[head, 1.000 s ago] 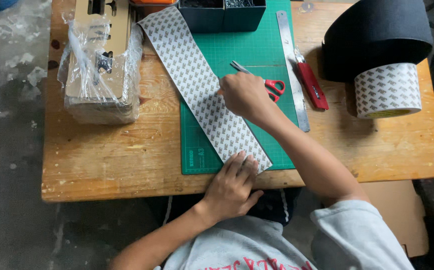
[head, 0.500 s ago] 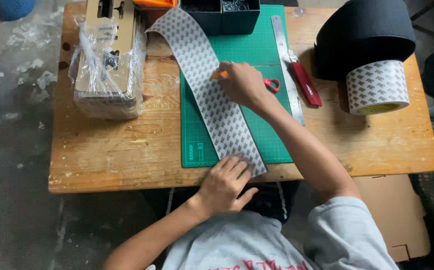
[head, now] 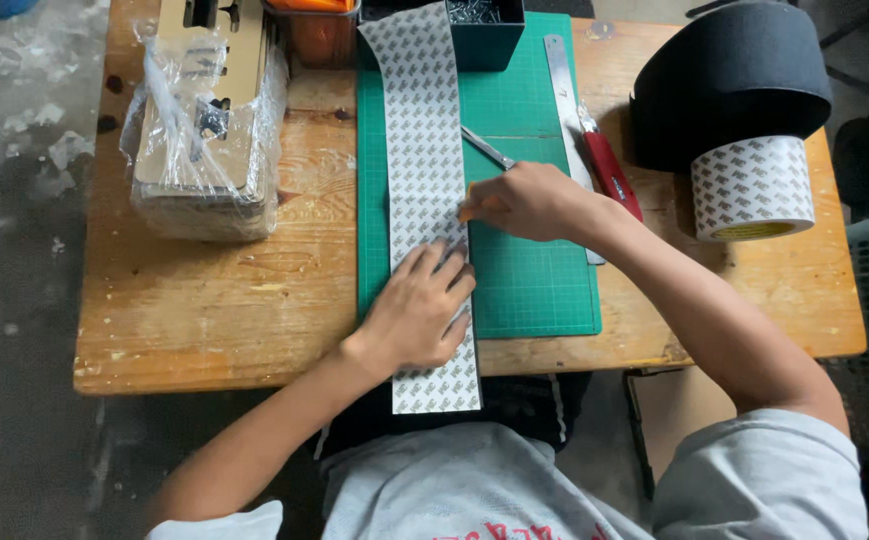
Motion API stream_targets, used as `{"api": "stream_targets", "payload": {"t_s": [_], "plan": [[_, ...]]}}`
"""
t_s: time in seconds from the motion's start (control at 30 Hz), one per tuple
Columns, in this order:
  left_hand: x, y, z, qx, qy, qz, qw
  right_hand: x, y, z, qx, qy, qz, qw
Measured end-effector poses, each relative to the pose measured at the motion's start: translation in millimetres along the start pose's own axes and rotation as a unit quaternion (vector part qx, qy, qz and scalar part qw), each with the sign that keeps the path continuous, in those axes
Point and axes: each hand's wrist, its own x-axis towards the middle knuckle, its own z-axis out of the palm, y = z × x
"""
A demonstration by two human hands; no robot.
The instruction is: The person applies a strip of double-sided adhesive tape to a black foam sheet, smooths it with an orange squeegee, and then trims the excess tape and foam with scissors.
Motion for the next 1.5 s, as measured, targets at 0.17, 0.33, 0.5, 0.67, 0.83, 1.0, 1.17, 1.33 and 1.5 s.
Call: {"api": "stream_targets", "payload": {"t_s": [0.17, 0.33, 0.5, 0.67, 0.83, 1.0, 1.17, 1.33, 1.5], "plan": [[0, -7, -10, -0.016, 0.039, 0.039, 0.998, 25, 24, 19, -0.055, -0.018, -0.001, 0.998], [-1, -8, -7, -0.025, 0.055, 0.039, 0.997, 62, 27, 32, -0.077, -0.032, -0.019, 0.996], [-4, -10, -1, -0.012, 0.067, 0.034, 0.997, 94, -12, 29, -0.027, -0.037, -0.081, 0.996], [-8, 0, -14, -0.016, 0.036, -0.005, 0.999, 101, -31, 28, 0.03, -0.031, -0.075, 0.996], [2, 6, -3, -0.022, -0.005, -0.053, 0.998, 55, -31, 16, 0.096, 0.024, -0.026, 0.995], [28, 8, 26, 0.052, 0.042, -0.177, 0.982, -26, -16, 10, 0.047, 0.135, 0.117, 0.983], [61, 0, 35, 0.129, -0.038, -0.263, 0.955, -98, 12, 53, 0.039, 0.126, 0.256, 0.958], [92, 8, 32, 0.232, -0.076, -0.294, 0.924, -126, 14, 104, 0.033, 0.137, 0.353, 0.925], [98, 13, 28, 0.29, -0.127, -0.299, 0.9, -125, 9, 116, 0.052, 0.204, 0.335, 0.919]]}}
